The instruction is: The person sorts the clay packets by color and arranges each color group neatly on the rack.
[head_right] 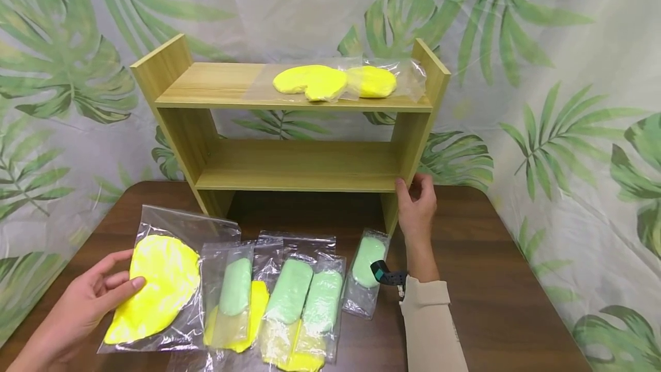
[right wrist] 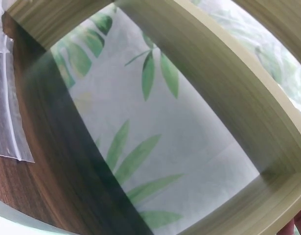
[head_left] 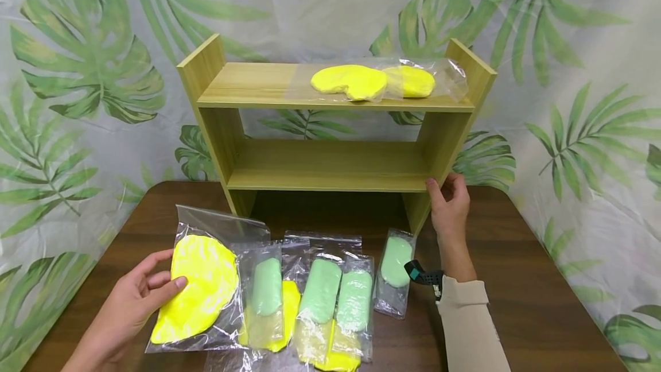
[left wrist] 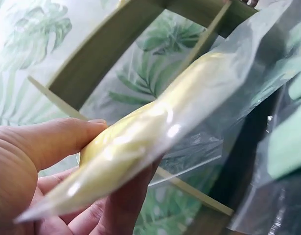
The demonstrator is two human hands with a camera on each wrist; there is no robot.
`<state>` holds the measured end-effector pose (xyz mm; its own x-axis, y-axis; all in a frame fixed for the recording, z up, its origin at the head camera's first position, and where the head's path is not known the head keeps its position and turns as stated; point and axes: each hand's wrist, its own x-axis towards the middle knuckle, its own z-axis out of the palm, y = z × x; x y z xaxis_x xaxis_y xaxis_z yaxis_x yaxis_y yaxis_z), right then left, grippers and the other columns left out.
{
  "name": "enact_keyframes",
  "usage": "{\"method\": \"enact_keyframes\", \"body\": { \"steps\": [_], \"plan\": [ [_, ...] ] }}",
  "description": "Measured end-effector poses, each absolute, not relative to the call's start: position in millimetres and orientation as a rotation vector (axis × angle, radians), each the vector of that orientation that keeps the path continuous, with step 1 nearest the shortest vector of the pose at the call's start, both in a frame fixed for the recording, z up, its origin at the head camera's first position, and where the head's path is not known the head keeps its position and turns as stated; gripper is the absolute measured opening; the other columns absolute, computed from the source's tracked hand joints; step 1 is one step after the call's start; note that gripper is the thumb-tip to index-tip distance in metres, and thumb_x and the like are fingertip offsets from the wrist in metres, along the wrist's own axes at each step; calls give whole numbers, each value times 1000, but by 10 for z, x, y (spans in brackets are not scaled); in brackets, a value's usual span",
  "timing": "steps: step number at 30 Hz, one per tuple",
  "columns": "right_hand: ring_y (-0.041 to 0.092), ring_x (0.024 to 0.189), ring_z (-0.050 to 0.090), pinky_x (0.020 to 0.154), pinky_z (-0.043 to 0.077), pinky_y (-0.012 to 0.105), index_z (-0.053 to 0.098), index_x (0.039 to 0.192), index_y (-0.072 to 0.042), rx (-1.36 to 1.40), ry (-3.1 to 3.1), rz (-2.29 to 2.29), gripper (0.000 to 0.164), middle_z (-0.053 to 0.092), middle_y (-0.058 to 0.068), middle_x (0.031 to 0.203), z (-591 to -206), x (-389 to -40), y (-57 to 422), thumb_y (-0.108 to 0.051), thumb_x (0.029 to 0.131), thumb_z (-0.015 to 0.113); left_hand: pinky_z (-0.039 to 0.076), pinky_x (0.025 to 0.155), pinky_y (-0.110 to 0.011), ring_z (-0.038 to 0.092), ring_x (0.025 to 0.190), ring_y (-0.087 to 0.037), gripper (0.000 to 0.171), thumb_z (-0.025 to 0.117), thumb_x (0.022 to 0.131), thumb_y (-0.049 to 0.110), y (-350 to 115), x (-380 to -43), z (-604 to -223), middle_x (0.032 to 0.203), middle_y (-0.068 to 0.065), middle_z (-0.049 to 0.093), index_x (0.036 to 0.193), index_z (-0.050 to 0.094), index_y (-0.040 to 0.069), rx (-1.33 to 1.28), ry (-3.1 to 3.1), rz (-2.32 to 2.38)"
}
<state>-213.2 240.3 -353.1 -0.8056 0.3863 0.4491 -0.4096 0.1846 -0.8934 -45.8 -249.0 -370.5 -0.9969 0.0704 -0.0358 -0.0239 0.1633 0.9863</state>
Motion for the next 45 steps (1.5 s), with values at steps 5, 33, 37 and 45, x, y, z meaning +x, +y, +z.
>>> {"method": "enact_keyframes", "body": {
  "steps": [5, 33, 37, 45],
  "plan": [
    [12, 91, 53, 76, 43, 19, 55, 111, 6, 28, -1862, 1690, 24, 55, 0, 99, -3566, -2162, 2415, -6, 92, 62, 56, 67, -35, 69, 82, -19, 47, 57, 95, 0, -2477, -507, -3515, 101, -3, 72, 135, 42, 20, 137, 2308, 2049],
    [12, 89, 51, 78, 40, 25, 53, 112, 11, -24, -1893, 1669, 28, 55, 2, 97, -3495, -2076, 2398, -6, 91, 61, 55, 71, -35, 71, 88, -25, 44, 54, 91, -12, -1962, -1030, -1991, 113, -8, 69, 130, 43, 6, 760, 2236, 2118],
    [11, 91, 52, 78, 41, 22, 51, 114, 12, -21, -1888, 1687, 30, 55, 2, 98, -3497, -2073, 2396, -6, 91, 61, 55, 73, -34, 71, 88, -24, 43, 54, 92, -10, -1908, -1108, -1806, 113, -11, 69, 131, 42, 5, 794, 2190, 2164],
    [10, 92, 52, 77, 41, 21, 51, 115, 12, 3, -1890, 1684, 31, 55, 4, 100, -3509, -2086, 2400, -7, 92, 61, 56, 71, -33, 70, 89, -27, 41, 52, 91, -13, -1780, -1245, -1468, 111, -20, 67, 129, 42, -2, 931, 2017, 2339]
  ]
}}
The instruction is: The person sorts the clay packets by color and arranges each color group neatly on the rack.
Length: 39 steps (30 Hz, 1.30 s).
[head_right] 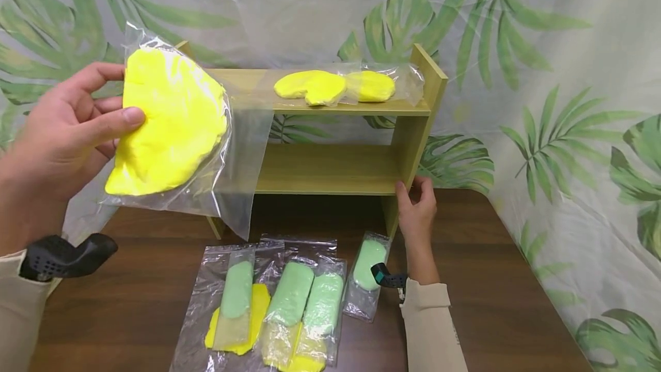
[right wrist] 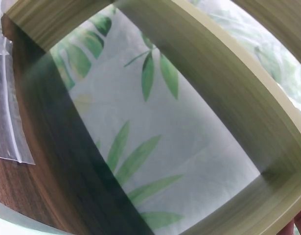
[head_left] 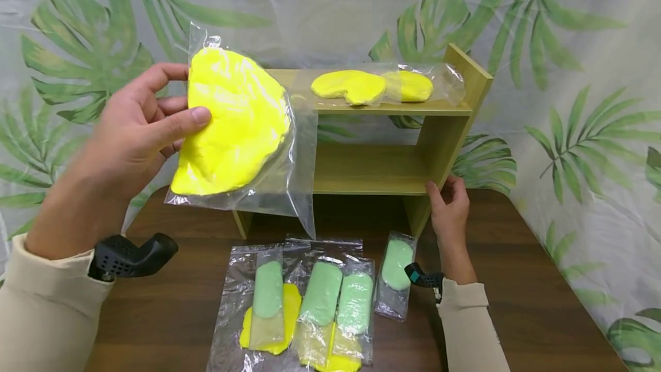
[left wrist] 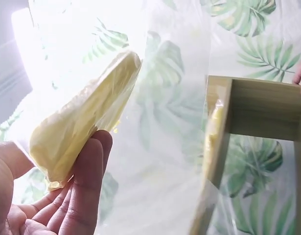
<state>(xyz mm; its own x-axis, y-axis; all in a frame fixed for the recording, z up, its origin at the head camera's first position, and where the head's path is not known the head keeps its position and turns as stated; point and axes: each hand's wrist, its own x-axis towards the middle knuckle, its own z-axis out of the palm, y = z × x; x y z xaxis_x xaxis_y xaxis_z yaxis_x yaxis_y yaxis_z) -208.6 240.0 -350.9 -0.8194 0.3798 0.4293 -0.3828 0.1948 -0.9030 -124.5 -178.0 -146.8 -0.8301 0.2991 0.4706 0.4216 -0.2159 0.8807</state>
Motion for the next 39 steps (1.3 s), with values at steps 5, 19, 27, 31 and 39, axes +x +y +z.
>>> {"method": "enact_keyframes", "body": {
  "steps": [5, 19, 27, 31, 39],
  "plan": [
    [11, 91, 52, 77, 41, 20, 52, 113, 11, 9, -1877, 1697, 29, 56, 5, 100, -3506, -2091, 2398, -6, 91, 62, 56, 73, -32, 68, 92, -29, 41, 54, 91, -12, -1654, -1321, -1226, 113, -25, 63, 130, 43, -2, -928, -1841, -2167],
    [9, 92, 52, 78, 41, 21, 54, 111, 7, -17, -1884, 1691, 26, 56, -1, 98, -3511, -2071, 2407, -7, 91, 62, 54, 80, -32, 63, 98, -32, 47, 65, 91, 6, -1192, -1935, -957, 118, -19, 60, 133, 46, 13, -804, -1786, -2230],
    [12, 93, 53, 79, 41, 23, 54, 111, 8, 11, -1867, 1695, 25, 56, 2, 99, -3519, -2066, 2380, -6, 91, 61, 55, 77, -33, 65, 95, -32, 44, 66, 91, 10, -1023, -2304, -1063, 117, -17, 59, 130, 47, 15, -642, -1851, -2373],
    [15, 92, 52, 78, 41, 25, 54, 112, 6, 15, -1891, 1687, 26, 57, 4, 101, -3529, -2060, 2345, -9, 93, 61, 56, 70, -30, 67, 85, -27, 43, 69, 89, 12, -1016, -2460, -1095, 114, -15, 59, 128, 50, 13, -450, -1933, -2451],
    [14, 93, 52, 78, 42, 23, 55, 112, 3, 14, -1885, 1716, 25, 57, 1, 101, -3648, -2179, 2324, -11, 92, 63, 55, 67, -24, 65, 81, -18, 50, 69, 89, 13, -1025, -2711, -1191, 114, -8, 54, 134, 46, 8, -124, -2222, -2326]
  ]
}}
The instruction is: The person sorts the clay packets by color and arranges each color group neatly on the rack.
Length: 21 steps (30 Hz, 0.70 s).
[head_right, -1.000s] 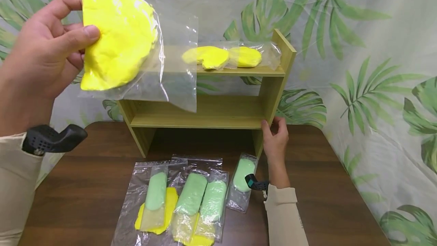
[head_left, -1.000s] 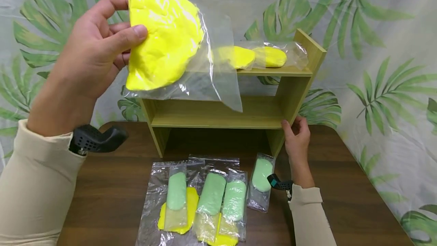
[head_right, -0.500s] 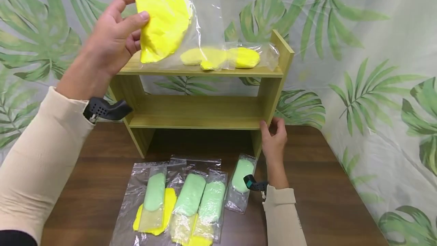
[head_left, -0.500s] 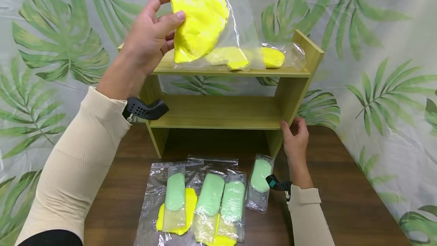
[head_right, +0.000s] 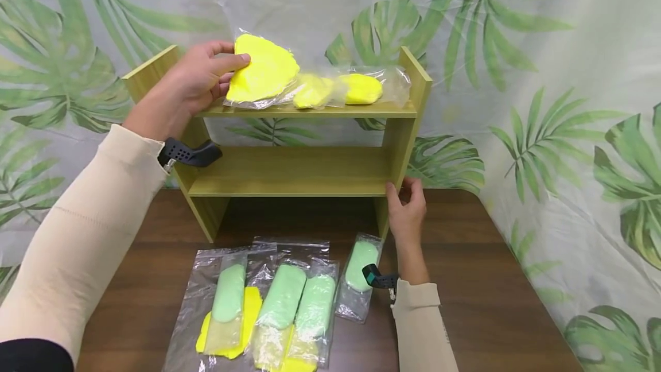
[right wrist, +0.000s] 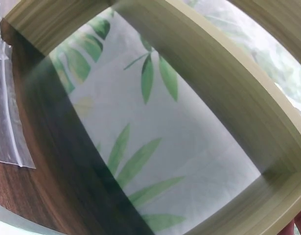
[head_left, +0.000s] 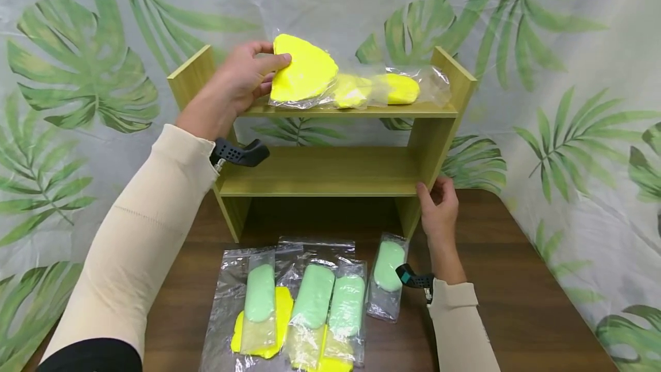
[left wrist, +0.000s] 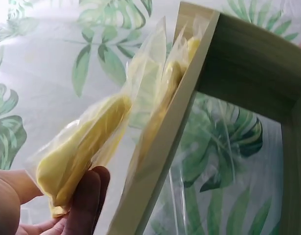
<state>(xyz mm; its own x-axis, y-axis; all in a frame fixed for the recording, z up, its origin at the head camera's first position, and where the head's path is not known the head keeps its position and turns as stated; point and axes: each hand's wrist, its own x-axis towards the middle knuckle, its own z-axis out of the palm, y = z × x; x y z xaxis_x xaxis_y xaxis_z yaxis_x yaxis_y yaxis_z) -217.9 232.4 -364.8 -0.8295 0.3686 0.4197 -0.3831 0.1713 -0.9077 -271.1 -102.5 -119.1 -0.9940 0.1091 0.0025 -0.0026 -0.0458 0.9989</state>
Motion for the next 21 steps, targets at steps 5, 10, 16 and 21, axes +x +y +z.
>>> {"method": "enact_keyframes", "body": {
  "steps": [5, 10, 16, 21],
  "plan": [
    [12, 93, 54, 77, 44, 21, 56, 112, -1, 9, -1857, 1730, 27, 57, -2, 101, -3790, -2312, 2378, -16, 92, 65, 53, 66, -20, 62, 79, -13, 50, 67, 91, 20, -1004, -2772, -1210, 114, -4, 52, 134, 46, 6, 80, 2320, 2029],
    [14, 93, 54, 77, 44, 21, 56, 112, -1, 28, -1851, 1706, 28, 57, 0, 101, -3815, -2323, 2385, -19, 92, 65, 46, 54, -20, 55, 63, -12, 56, 66, 91, 33, -984, -2798, -1208, 101, -2, 53, 138, 46, 11, 8, 2574, 1755],
    [14, 94, 55, 77, 44, 21, 57, 112, -3, 14, -1849, 1712, 27, 58, 0, 102, -3811, -2333, 2379, -19, 92, 65, 38, 48, -24, 45, 47, -10, 58, 63, 90, 43, -968, -2805, -1199, 99, -4, 57, 139, 49, 15, 34, 2868, 1392],
    [15, 94, 54, 76, 44, 21, 55, 113, 3, 3, -1873, 1719, 27, 57, 4, 102, -3662, -2209, 2304, -12, 93, 63, 45, 62, -25, 57, 62, -10, 52, 60, 92, 44, -975, -2789, -1217, 134, -3, 56, 134, 57, 14, 97, 3040, 1143]
  ]
}}
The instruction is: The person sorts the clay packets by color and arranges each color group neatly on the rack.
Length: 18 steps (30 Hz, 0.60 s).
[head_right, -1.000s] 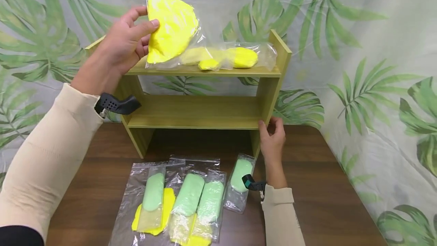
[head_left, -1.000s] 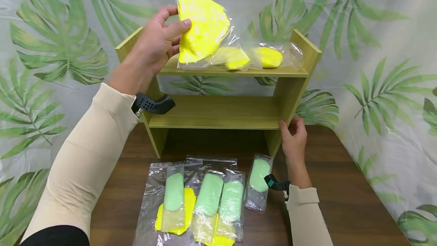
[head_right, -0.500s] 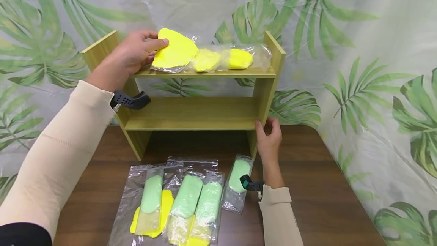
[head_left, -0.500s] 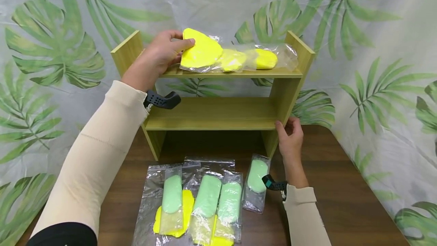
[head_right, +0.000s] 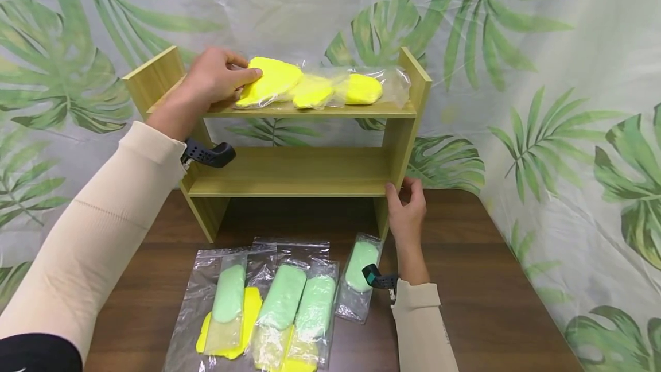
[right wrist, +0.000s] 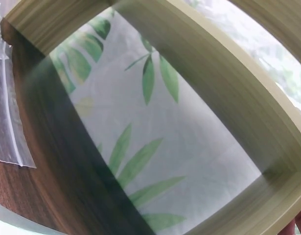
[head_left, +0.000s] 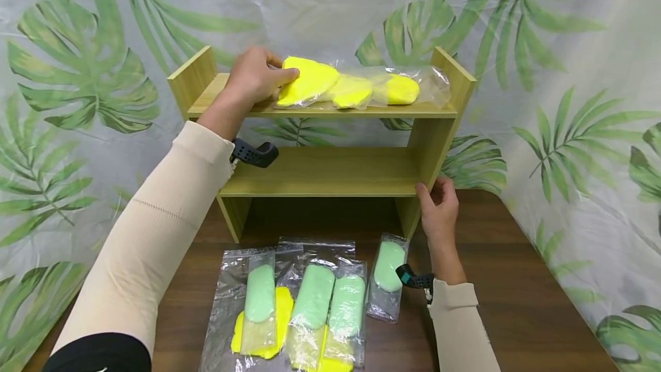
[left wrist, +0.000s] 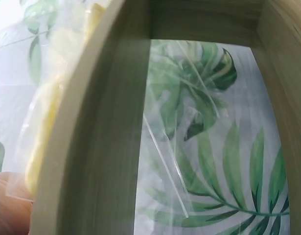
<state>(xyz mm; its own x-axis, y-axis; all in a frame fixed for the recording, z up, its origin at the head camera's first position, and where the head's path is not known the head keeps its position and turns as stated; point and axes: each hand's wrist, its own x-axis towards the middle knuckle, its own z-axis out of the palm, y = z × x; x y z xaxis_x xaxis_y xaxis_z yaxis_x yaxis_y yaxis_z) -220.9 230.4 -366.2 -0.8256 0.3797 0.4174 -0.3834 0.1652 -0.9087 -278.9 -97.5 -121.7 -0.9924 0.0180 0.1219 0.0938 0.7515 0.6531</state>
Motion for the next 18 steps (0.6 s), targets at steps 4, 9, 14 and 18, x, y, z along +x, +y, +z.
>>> {"method": "enact_keyframes", "body": {
  "steps": [4, 9, 14, 18],
  "plan": [
    [16, 92, 53, 75, 43, 20, 52, 114, 10, 8, -1896, 1726, 29, 56, 8, 103, -3537, -2101, 2248, -8, 93, 61, 47, 78, -28, 60, 90, -16, 54, 57, 94, 44, -974, -2770, -1230, 141, -3, 52, 139, 54, 14, -96, -2867, -988],
    [18, 91, 53, 74, 43, 20, 52, 115, 12, 26, -1889, 1730, 31, 56, 8, 101, -3524, -2096, 2242, -7, 93, 61, 44, 85, -31, 55, 103, -20, 46, 51, 97, 44, -974, -2764, -1227, 133, -6, 57, 131, 62, 15, -144, -2889, -903],
    [17, 91, 53, 75, 43, 20, 51, 115, 14, 41, -1865, 1739, 31, 55, 9, 101, -3507, -2101, 2241, -5, 92, 61, 40, 74, -31, 51, 82, -20, 43, 44, 100, 42, -990, -2762, -1222, 88, -3, 62, 105, 73, 11, -249, -2883, -837],
    [16, 91, 52, 75, 43, 20, 51, 115, 14, 39, -1873, 1733, 31, 55, 12, 102, -3506, -2094, 2250, -6, 93, 60, 37, 55, -28, 40, 49, -15, 42, 43, 100, 41, -1007, -2743, -1231, 61, 2, 49, 111, 69, 11, -262, -2891, -932]
  ]
}}
